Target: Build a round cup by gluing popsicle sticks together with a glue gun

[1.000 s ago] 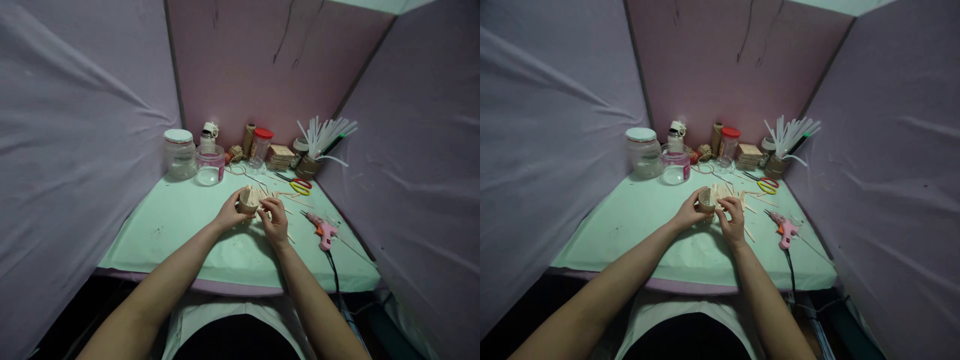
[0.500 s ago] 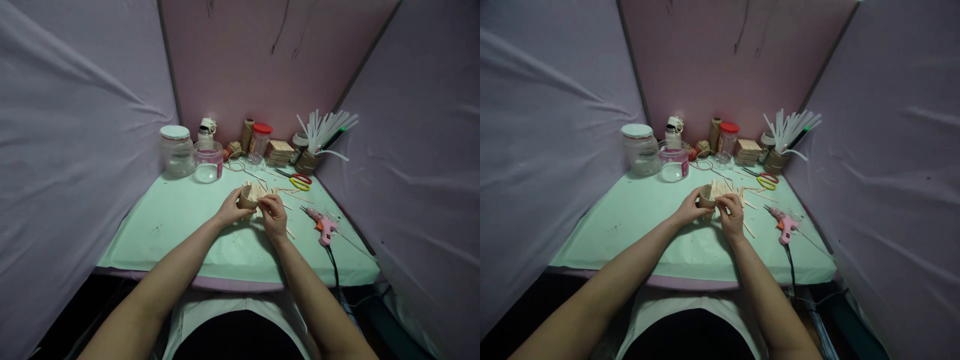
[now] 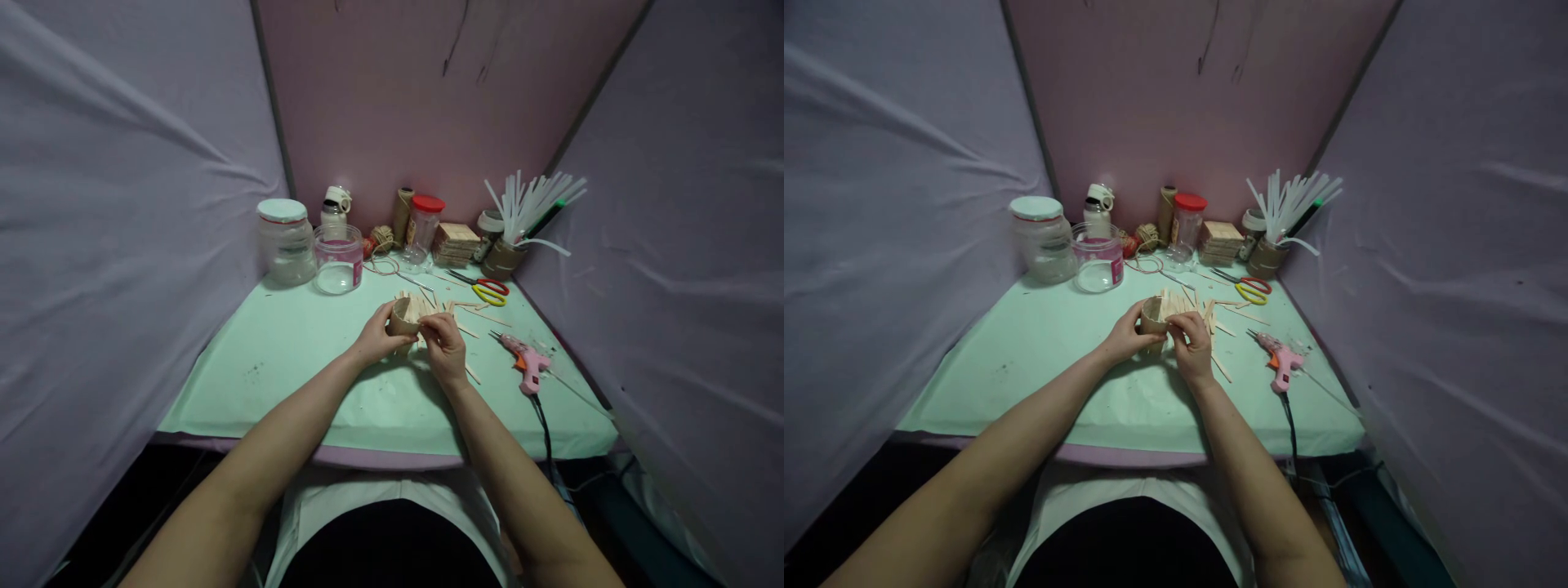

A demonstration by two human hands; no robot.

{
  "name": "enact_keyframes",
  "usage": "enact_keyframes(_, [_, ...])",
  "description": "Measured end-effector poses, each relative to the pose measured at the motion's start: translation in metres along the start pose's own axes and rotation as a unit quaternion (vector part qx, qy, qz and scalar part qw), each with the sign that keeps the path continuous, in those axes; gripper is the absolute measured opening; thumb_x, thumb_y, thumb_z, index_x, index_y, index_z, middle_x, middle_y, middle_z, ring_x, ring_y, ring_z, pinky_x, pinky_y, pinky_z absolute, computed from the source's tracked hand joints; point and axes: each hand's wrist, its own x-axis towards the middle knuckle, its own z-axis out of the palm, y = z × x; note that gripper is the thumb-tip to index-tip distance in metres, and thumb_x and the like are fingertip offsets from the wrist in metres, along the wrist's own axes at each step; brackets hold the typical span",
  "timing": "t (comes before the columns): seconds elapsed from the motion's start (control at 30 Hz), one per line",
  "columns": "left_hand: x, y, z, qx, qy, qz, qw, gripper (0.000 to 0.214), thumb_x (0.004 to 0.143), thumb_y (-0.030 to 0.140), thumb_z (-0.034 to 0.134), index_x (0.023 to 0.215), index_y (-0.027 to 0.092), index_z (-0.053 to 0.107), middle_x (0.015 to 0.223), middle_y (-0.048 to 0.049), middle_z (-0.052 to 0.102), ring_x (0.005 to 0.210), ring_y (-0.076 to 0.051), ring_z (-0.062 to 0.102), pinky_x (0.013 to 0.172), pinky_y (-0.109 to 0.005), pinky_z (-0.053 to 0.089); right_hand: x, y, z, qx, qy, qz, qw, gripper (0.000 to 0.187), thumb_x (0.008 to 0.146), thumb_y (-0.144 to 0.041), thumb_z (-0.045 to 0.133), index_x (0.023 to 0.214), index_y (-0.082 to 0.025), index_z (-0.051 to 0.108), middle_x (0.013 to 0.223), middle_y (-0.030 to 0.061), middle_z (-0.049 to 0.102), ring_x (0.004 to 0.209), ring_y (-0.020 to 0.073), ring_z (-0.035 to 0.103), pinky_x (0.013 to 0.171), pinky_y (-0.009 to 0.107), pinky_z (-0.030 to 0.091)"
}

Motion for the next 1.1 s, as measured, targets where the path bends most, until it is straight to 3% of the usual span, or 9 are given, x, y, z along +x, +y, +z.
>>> enact_keyframes(0.13, [0.0,-0.001,0.0,-0.024,-0.016,0.002,1.0,0.083,0.061,0.028,0.083,0.135,0.018,0.047,0.136,-0.0138,0.053,0.128,-0.032,0.049,0.108,-0.047,0.04,0.0,0.0,-0.001,0.0,-0.002,-0.001,1.0,0.01,0.09,-0.022,0.057,0.094,-0.025,0.066,0.089,0.0035,0.06,0.086,0.0182,0.058,0.077,0.035,0.051])
enact_keyframes(0.3, [-0.002,-0.004,-0.005,-0.003,-0.076,-0.009,0.997,0.109,0.051,0.026,0.088,0.145,0.021,0.032,0.145,-0.0138,0.046,0.133,-0.034,0.044,0.111,-0.049,0.037,-0.003,0.003,-0.003,0.018,-0.001,0.024,1.0,0.015,0.091,-0.024,0.057,0.102,-0.025,0.066,0.092,0.0038,0.061,0.089,0.0179,0.059,0.079,0.035,0.051])
enact_keyframes(0.47, [-0.004,-0.002,-0.005,0.045,-0.062,-0.043,0.996,0.099,0.053,0.023,0.086,0.14,0.018,0.04,0.133,-0.0126,0.057,0.123,-0.034,0.053,0.105,-0.047,0.042,-0.005,0.006,-0.004,0.065,0.045,0.101,0.992,0.026,0.09,-0.03,0.058,0.115,-0.025,0.061,0.1,0.0044,0.059,0.09,0.0172,0.06,0.08,0.034,0.052])
enact_keyframes(0.57, [-0.003,0.003,-0.005,-0.008,-0.031,-0.077,0.997,0.093,0.05,0.026,0.088,0.133,0.015,0.045,0.13,-0.0151,0.059,0.121,-0.034,0.055,0.103,-0.047,0.044,-0.004,0.008,-0.004,0.084,0.063,0.153,0.983,0.031,0.089,-0.037,0.058,0.117,-0.024,0.058,0.099,0.0048,0.059,0.091,0.0178,0.06,0.079,0.034,0.053])
enact_keyframes(0.63, [-0.002,0.007,-0.005,-0.111,-0.028,-0.104,0.988,0.087,0.054,0.03,0.087,0.129,0.014,0.047,0.126,-0.017,0.062,0.117,-0.033,0.059,0.101,-0.048,0.046,-0.003,0.009,-0.005,0.097,0.044,0.182,0.978,0.033,0.088,-0.042,0.057,0.116,-0.023,0.057,0.1,0.0052,0.059,0.089,0.0175,0.06,0.077,0.033,0.054])
enact_keyframes(0.77, [-0.003,0.012,-0.008,-0.3,-0.037,-0.157,0.94,0.07,0.064,0.035,0.083,0.123,0.016,0.05,0.117,-0.0156,0.068,0.105,-0.029,0.067,0.098,-0.048,0.049,-0.003,0.008,-0.003,0.11,-0.035,0.202,0.972,0.039,0.087,-0.048,0.056,0.115,-0.022,0.056,0.104,0.0071,0.061,0.09,0.0185,0.061,0.076,0.034,0.055])
enact_keyframes(0.9, [-0.004,0.012,-0.009,-0.335,-0.032,-0.18,0.924,0.064,0.065,0.032,0.081,0.119,0.015,0.053,0.117,-0.0153,0.068,0.103,-0.028,0.068,0.098,-0.049,0.049,-0.005,0.002,0.0,0.106,-0.097,0.192,0.971,0.044,0.084,-0.048,0.061,0.118,-0.022,0.053,0.109,0.008,0.062,0.098,0.0205,0.061,0.08,0.036,0.055])
enact_keyframes(1.1, [-0.003,0.009,-0.007,-0.329,-0.036,-0.182,0.926,0.065,0.066,0.033,0.081,0.121,0.014,0.054,0.118,-0.0163,0.068,0.106,-0.03,0.066,0.098,-0.049,0.05,-0.005,-0.004,0.0,0.095,-0.116,0.183,0.972,0.048,0.08,-0.045,0.065,0.12,-0.023,0.052,0.113,0.0082,0.06,0.102,0.0214,0.06,0.081,0.037,0.055])
